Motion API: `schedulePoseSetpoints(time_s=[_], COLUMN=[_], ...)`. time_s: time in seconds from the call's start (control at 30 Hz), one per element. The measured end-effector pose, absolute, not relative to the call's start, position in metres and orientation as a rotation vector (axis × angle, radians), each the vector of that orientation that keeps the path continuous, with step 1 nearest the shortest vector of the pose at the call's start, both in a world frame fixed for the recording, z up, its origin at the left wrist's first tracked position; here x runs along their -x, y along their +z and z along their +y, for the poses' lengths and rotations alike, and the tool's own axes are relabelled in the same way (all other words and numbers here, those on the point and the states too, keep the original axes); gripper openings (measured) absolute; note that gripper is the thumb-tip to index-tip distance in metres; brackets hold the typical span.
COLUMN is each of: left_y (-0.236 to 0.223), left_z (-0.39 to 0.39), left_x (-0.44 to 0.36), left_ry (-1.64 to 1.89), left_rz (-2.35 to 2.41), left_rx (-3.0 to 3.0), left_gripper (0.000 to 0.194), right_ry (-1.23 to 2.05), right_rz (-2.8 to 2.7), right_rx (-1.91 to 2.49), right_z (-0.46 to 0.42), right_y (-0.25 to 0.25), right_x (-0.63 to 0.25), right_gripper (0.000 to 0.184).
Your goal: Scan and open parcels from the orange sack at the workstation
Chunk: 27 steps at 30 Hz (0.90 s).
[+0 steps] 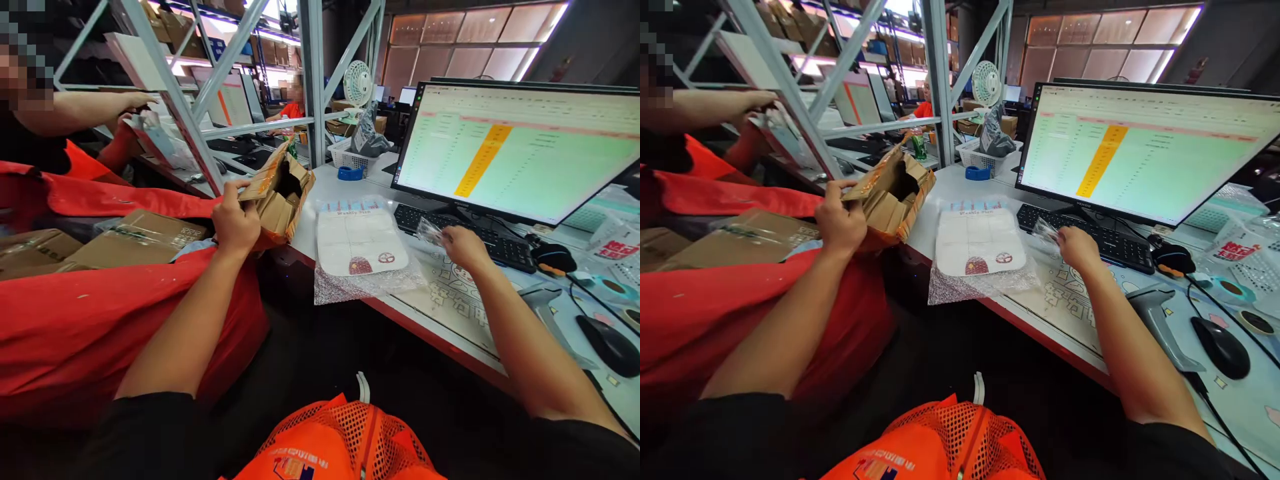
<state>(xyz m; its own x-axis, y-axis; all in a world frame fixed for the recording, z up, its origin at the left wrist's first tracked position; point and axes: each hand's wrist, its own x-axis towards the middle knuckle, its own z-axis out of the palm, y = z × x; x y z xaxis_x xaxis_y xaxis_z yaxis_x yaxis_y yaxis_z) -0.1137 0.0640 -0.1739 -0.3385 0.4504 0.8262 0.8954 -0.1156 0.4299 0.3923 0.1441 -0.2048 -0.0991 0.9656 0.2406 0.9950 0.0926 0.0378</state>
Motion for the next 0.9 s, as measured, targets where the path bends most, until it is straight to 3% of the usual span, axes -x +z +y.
schedulePoseSetpoints(time_s=[0.2, 0.33, 0.4, 0.47, 0.5, 0.57, 0.67, 0.7, 0.9], left_y=[-0.177, -0.179, -0.18, -0.18, -0.179, -0.178, -0.175, -0.174, -0.17], left_z=[0.063, 0.06, 0.059, 0.059, 0.06, 0.06, 0.058, 0.057, 0.043], left_x=[0.111, 0.114, 0.117, 0.12, 0.12, 0.121, 0.12, 0.12, 0.122], left_ry=[-1.469, -1.466, -1.48, -1.5, -1.509, -1.526, -1.544, -1.548, -1.579], left_rz=[-1.742, -1.736, -1.719, -1.716, -1.72, -1.727, -1.723, -1.717, -1.655], left_rx=[1.474, 1.515, 1.531, 1.537, 1.534, 1.518, 1.499, 1.502, 1.584], left_gripper=[0.034, 0.033, 0.034, 0.034, 0.034, 0.032, 0.03, 0.029, 0.025], right_ry=[-0.136, -0.084, -0.086, -0.038, -0.024, -0.02, -0.014, -0.009, 0.009], right_rz=[-2.515, -2.579, -2.654, -2.83, -2.891, -2.898, -2.836, -2.833, -2.782], right_rx=[1.494, 1.379, 1.236, 1.017, 1.002, 1.048, 1.072, 1.075, 1.026], right_z=[0.2, 0.189, 0.158, 0.119, 0.099, 0.066, 0.042, 0.039, 0.021], right_y=[-0.188, -0.198, -0.212, -0.236, -0.249, -0.272, -0.286, -0.284, -0.24], right_x=[-0.233, -0.214, -0.24, -0.272, -0.287, -0.306, -0.311, -0.309, -0.302], right_gripper=[0.044, 0.057, 0.074, 0.109, 0.118, 0.097, 0.047, 0.038, 0.031])
